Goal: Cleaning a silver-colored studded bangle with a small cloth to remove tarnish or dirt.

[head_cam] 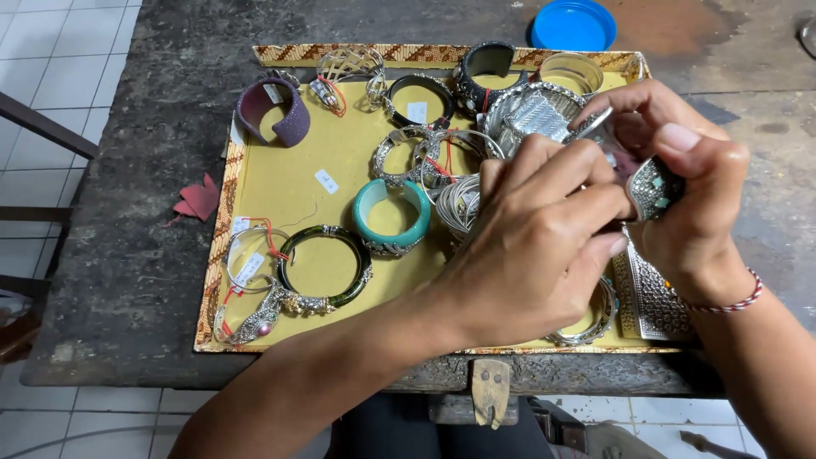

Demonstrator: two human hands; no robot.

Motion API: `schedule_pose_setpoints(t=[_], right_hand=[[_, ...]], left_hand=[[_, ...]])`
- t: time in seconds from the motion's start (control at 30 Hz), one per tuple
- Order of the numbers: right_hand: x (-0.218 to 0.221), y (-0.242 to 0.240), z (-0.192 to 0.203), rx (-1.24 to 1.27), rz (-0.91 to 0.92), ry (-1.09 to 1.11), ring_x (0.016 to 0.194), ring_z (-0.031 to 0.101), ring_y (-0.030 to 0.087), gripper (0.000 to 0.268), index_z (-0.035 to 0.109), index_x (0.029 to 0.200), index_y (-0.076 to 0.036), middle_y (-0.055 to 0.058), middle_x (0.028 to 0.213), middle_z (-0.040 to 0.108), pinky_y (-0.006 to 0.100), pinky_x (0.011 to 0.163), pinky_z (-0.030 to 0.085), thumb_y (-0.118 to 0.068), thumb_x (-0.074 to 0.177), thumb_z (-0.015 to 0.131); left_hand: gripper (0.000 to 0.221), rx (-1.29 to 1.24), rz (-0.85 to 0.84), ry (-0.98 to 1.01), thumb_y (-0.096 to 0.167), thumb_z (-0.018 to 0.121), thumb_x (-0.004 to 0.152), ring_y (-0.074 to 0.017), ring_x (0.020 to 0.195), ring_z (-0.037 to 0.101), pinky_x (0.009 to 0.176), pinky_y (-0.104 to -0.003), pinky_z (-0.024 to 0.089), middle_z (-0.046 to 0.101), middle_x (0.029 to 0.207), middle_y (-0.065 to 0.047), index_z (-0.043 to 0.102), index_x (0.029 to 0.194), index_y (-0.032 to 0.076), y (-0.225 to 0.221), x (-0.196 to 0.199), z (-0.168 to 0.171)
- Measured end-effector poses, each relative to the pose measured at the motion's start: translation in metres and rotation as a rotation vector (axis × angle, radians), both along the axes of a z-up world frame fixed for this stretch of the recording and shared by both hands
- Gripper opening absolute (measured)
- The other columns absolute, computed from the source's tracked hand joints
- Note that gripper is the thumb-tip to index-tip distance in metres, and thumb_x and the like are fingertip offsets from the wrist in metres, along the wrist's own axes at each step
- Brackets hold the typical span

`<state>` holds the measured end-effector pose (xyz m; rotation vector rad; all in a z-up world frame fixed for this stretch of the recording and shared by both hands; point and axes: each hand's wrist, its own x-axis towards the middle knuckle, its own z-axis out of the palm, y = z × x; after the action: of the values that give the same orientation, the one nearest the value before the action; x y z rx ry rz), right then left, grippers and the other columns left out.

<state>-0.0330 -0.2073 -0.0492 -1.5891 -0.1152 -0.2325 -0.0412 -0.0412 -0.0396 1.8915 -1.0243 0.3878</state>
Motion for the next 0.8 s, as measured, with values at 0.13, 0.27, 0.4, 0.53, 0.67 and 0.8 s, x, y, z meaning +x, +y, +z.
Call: schedule_pose_setpoints(t=[0.13, 0.27, 0.4, 0.53, 0.67, 0.8], right_hand=[[0.0, 0.004, 0.001, -0.05, -0.031, 0.048, 0.068, 0.044, 0.009, 0.061, 0.062, 0.109, -0.002, 0.005, 0.097, 0.064, 0.025, 0.059, 0.028, -0.051, 0.08, 0.039], [0.007, -0.005, -0.006, -0.024, -0.026, 0.08, 0.077, 0.054, 0.013, 0.058, 0.063, 0.111, -0.003, 0.006, 0.092, 0.065, 0.027, 0.062, 0.037, -0.046, 0.079, 0.041], [0.009, -0.007, -0.01, -0.101, -0.047, 0.006, 0.093, 0.056, 0.015, 0.059, 0.063, 0.115, -0.003, 0.006, 0.106, 0.066, 0.028, 0.077, 0.04, -0.046, 0.084, 0.037], [0.003, -0.002, -0.006, -0.056, -0.038, 0.028, 0.088, 0.06, 0.016, 0.055, 0.063, 0.111, -0.001, 0.008, 0.101, 0.066, 0.027, 0.072, 0.043, -0.041, 0.079, 0.041], [-0.001, 0.004, 0.003, -0.055, -0.023, 0.004, 0.068, 0.046, 0.009, 0.058, 0.062, 0.106, -0.001, 0.006, 0.09, 0.062, 0.024, 0.057, 0.028, -0.05, 0.081, 0.043], [-0.001, 0.006, 0.002, -0.017, 0.01, -0.002, 0.076, 0.052, 0.01, 0.062, 0.059, 0.107, -0.003, 0.007, 0.103, 0.065, 0.025, 0.063, 0.034, -0.057, 0.084, 0.04]], left_hand=[[0.009, -0.012, -0.002, -0.011, 0.014, 0.065, 0.088, -0.0267, 0.098, 0.048, 0.079, -0.045, 0.025, 0.054, 0.101, 0.0, 0.064, 0.096, 0.011, 0.008, 0.002, -0.004], [0.019, 0.462, 0.471, -0.816, 0.024, 0.062, 0.106, -0.0222, 0.116, 0.049, 0.106, -0.051, 0.006, 0.062, 0.121, 0.0, 0.075, 0.092, 0.024, 0.008, 0.008, -0.03], [0.021, 0.661, 0.667, -0.945, 0.033, 0.069, 0.105, -0.0132, 0.127, 0.043, 0.11, -0.047, 0.009, 0.06, 0.14, 0.014, 0.076, 0.087, 0.041, 0.007, 0.007, -0.032], [0.018, 0.235, 0.288, -0.599, 0.0, 0.071, 0.09, -0.0243, 0.111, 0.056, 0.092, -0.042, 0.029, 0.066, 0.119, -0.002, 0.074, 0.076, 0.011, 0.002, 0.008, -0.021], [0.006, 0.042, 0.012, -0.13, 0.007, 0.067, 0.089, -0.0283, 0.1, 0.048, 0.08, -0.044, 0.028, 0.055, 0.1, -0.003, 0.062, 0.092, 0.008, 0.007, 0.002, -0.003], [0.032, 0.025, -0.078, 0.002, 0.02, 0.083, 0.087, -0.0271, 0.109, 0.05, 0.088, -0.044, 0.033, 0.057, 0.113, 0.0, 0.065, 0.112, 0.011, 0.009, 0.002, -0.006]])
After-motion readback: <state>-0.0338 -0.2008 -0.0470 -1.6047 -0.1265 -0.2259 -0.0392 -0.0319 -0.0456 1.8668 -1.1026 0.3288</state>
